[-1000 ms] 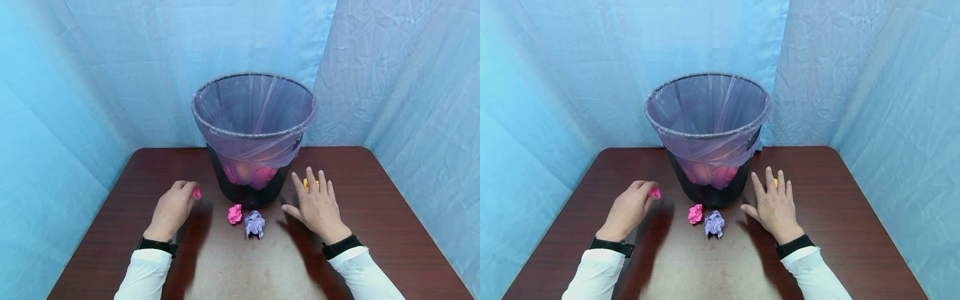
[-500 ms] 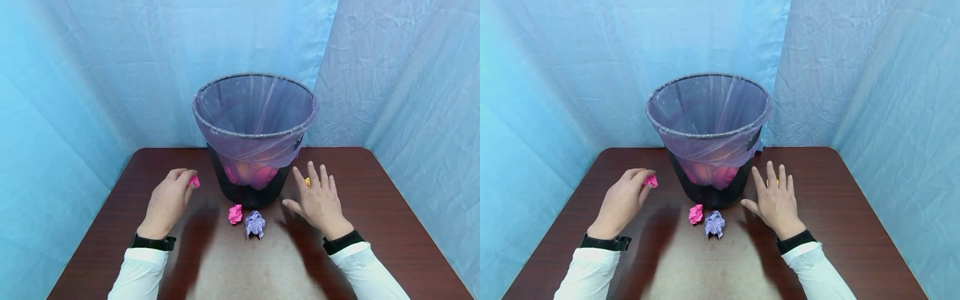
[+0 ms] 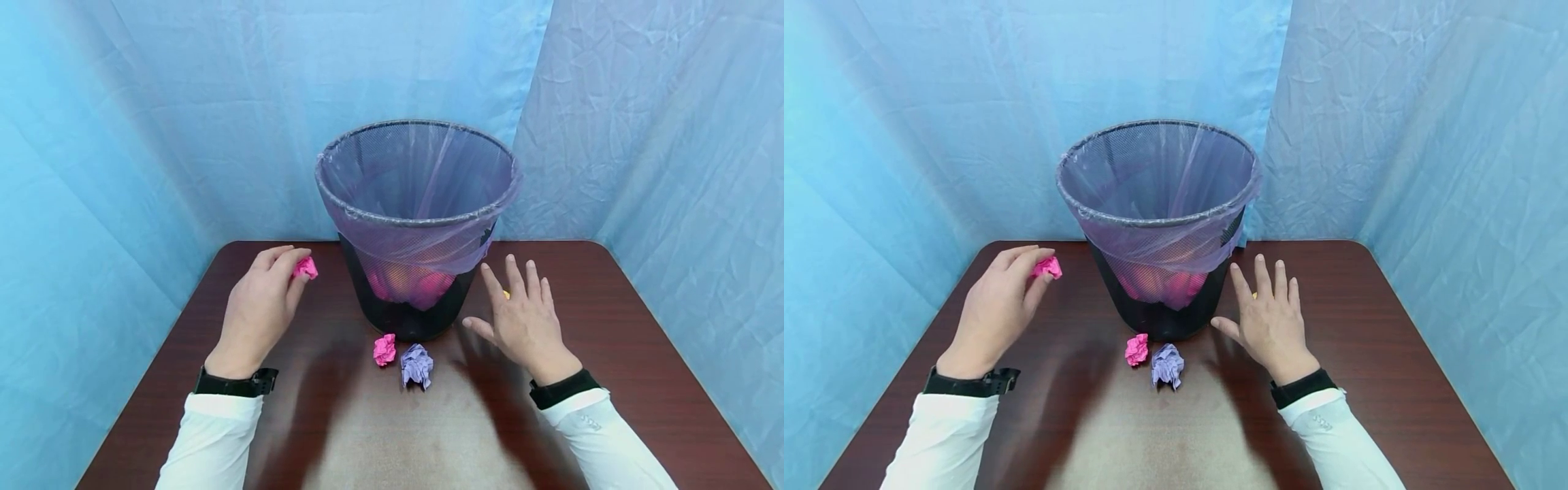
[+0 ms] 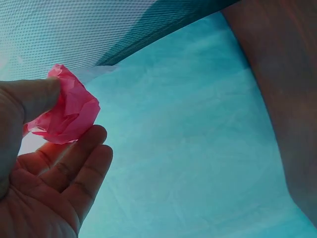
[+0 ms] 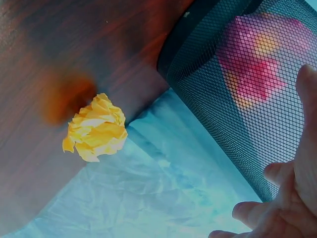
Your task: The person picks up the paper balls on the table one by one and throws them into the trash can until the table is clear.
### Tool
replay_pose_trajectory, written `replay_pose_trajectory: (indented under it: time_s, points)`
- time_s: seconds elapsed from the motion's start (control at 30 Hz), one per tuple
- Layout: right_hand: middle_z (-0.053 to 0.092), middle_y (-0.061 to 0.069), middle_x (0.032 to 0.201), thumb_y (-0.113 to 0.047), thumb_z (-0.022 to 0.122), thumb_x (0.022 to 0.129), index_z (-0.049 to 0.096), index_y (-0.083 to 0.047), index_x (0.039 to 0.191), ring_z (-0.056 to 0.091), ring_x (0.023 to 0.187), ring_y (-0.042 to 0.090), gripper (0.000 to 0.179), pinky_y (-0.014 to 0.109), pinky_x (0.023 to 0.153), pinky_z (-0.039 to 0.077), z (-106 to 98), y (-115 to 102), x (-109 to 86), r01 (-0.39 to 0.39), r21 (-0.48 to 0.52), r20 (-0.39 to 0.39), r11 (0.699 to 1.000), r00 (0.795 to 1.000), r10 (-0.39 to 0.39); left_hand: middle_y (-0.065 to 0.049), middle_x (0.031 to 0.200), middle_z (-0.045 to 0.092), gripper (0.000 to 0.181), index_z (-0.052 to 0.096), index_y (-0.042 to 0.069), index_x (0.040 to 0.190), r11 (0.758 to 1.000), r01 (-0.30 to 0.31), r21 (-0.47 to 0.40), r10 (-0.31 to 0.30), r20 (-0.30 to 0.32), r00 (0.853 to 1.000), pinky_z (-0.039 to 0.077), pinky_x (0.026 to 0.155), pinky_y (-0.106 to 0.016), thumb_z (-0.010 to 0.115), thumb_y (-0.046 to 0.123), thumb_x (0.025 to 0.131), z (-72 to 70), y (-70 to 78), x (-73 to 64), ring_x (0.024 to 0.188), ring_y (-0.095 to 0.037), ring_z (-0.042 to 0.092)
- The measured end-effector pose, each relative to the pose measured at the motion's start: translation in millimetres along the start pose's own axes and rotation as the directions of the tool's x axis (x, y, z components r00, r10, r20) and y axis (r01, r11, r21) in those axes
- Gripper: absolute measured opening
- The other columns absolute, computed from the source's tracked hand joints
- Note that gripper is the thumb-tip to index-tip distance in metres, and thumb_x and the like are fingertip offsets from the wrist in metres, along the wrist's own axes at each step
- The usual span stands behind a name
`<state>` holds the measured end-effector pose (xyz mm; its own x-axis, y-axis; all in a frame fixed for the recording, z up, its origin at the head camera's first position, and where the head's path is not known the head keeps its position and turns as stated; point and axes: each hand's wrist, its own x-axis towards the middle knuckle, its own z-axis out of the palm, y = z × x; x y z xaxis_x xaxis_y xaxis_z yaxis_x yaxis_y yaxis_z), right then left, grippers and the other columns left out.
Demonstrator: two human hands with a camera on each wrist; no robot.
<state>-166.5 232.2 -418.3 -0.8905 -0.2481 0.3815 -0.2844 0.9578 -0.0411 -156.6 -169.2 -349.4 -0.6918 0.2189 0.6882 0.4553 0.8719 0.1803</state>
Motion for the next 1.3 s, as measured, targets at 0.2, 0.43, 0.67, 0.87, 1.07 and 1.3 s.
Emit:
replay_pose_trajectory:
  time_s: [0.2, 0.43, 0.67, 0.87, 1.07, 1.3]
  points:
    - [0.029, 0.032, 0.165, -0.061, 0.078, 0.085, 0.038, -0.016, 0.162, 0.023, 0.149, 0.062, 0.098, 0.075, 0.117, 0.024, -5, -1, 3.0, -0.010, -0.007, 0.019, 1.000, 1.000, 0.011, -0.023, 0.127, 0.068, 0.044, 0.069, 0.004, 0.129, 1.000, -0.027, -0.015, 0.026, -0.069, 0.997, 0.059, 0.090, -0.055, 0.084, 0.008, 0.088, -8.2, 3.4, 9.1, 0.118, -0.037, 0.067]
    - [0.031, 0.033, 0.163, -0.060, 0.079, 0.084, 0.040, -0.015, 0.161, 0.025, 0.149, 0.062, 0.097, 0.076, 0.116, 0.026, -8, 0, 5.0, 0.001, -0.007, -0.008, 1.000, 1.000, -0.001, -0.023, 0.132, 0.066, 0.048, 0.068, 0.003, 0.133, 1.000, 0.001, -0.021, -0.003, -0.097, 0.995, 0.059, 0.092, -0.056, 0.084, 0.009, 0.088, -19.8, 10.1, 19.9, 0.122, -0.038, 0.066]
    - [0.031, 0.033, 0.163, -0.060, 0.080, 0.083, 0.041, -0.014, 0.160, 0.026, 0.148, 0.063, 0.097, 0.076, 0.115, 0.027, -9, 0, 5.5, 0.010, -0.006, -0.027, 1.000, 1.000, -0.010, -0.021, 0.134, 0.066, 0.046, 0.069, 0.005, 0.133, 0.998, -0.004, -0.065, -0.008, -0.187, 0.982, 0.058, 0.092, -0.059, 0.082, 0.006, 0.089, -29.8, 17.2, 31.0, 0.121, -0.039, 0.066]
    - [0.032, 0.033, 0.162, -0.059, 0.081, 0.082, 0.043, -0.013, 0.159, 0.027, 0.147, 0.063, 0.097, 0.076, 0.115, 0.027, -11, 0, 7.8, 0.021, -0.011, -0.044, 1.000, 0.999, -0.022, -0.019, 0.136, 0.066, 0.043, 0.068, 0.005, 0.134, 0.996, -0.031, -0.089, 0.008, -0.247, 0.969, 0.058, 0.090, -0.061, 0.079, 0.006, 0.092, -38.5, 23.3, 40.0, 0.125, -0.037, 0.064]
    - [0.032, 0.033, 0.162, -0.059, 0.082, 0.082, 0.043, -0.013, 0.159, 0.027, 0.147, 0.064, 0.097, 0.076, 0.115, 0.028, -14, 0, 9.0, 0.020, -0.012, -0.043, 1.000, 0.999, -0.020, -0.020, 0.139, 0.063, 0.043, 0.065, 0.004, 0.137, 0.996, -0.055, -0.063, 0.038, -0.249, 0.968, 0.058, 0.094, -0.058, 0.075, 0.013, 0.096, -46.4, 26.8, 48.9, 0.130, -0.034, 0.061]
    - [0.032, 0.033, 0.162, -0.059, 0.082, 0.082, 0.043, -0.014, 0.159, 0.027, 0.147, 0.063, 0.098, 0.076, 0.115, 0.027, -16, 0, 9.9, 0.013, -0.015, -0.039, 1.000, 0.999, -0.014, -0.020, 0.140, 0.063, 0.042, 0.065, 0.005, 0.137, 0.993, -0.081, -0.084, 0.053, -0.293, 0.955, 0.057, 0.099, -0.055, 0.074, 0.014, 0.097, -54.6, 34.7, 60.3, 0.132, -0.033, 0.059]
